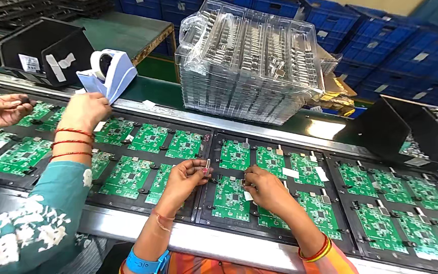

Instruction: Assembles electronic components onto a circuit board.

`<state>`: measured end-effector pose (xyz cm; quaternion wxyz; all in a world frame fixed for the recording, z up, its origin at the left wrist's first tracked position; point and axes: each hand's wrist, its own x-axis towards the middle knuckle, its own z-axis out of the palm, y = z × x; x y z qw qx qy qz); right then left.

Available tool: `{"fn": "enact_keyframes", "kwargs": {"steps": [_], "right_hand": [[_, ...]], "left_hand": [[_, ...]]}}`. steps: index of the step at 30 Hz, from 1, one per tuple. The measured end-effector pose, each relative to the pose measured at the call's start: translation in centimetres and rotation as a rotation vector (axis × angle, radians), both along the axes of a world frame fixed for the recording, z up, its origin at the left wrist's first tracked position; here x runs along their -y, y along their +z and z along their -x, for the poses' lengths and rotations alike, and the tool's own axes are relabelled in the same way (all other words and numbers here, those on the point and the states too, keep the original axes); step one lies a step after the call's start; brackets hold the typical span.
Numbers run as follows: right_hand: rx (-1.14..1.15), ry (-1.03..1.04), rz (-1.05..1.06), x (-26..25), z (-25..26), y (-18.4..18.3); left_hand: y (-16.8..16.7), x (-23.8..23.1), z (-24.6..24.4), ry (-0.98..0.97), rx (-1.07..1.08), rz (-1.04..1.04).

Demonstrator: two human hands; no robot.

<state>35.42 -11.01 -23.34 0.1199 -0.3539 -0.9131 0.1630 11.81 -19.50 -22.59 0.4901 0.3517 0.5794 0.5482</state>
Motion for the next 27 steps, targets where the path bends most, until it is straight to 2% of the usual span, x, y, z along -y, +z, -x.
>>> {"fn": "enact_keyframes", "kwargs": {"steps": [6,11,16,20,24,27], "right_hand": [[0.081,-0.065,0.016,0.9,0.3,0.5],[-0.162,0.026,-0.149,2.1,3.6,0.1],[-0.263,0.177,-0.209,2.5,8.7,0.5],[-0.304,0.147,-0.141,1.5,11.0,0.8],[-0.351,0.071,-0.013,0.3,13.0,0.8],[-0.254,0.092,0.063,0.3,14.1,0.2]], "left_hand": [[0.0,0.0,0.6,-0.018,0.000,0.021],[-0.2,-0.2,0.8,-0.111,-0.075,0.048],[-0.5,0.1,1.4,-0.163,-0.080,-0.042],[-0.5,0.2,2.2,0.022,-0.034,-0.036],[-0.6,0.1,3.2,0.383,-0.002,-0.148],[-0.9,-0.5,3.8,0.584,0.081,-0.242]]}}
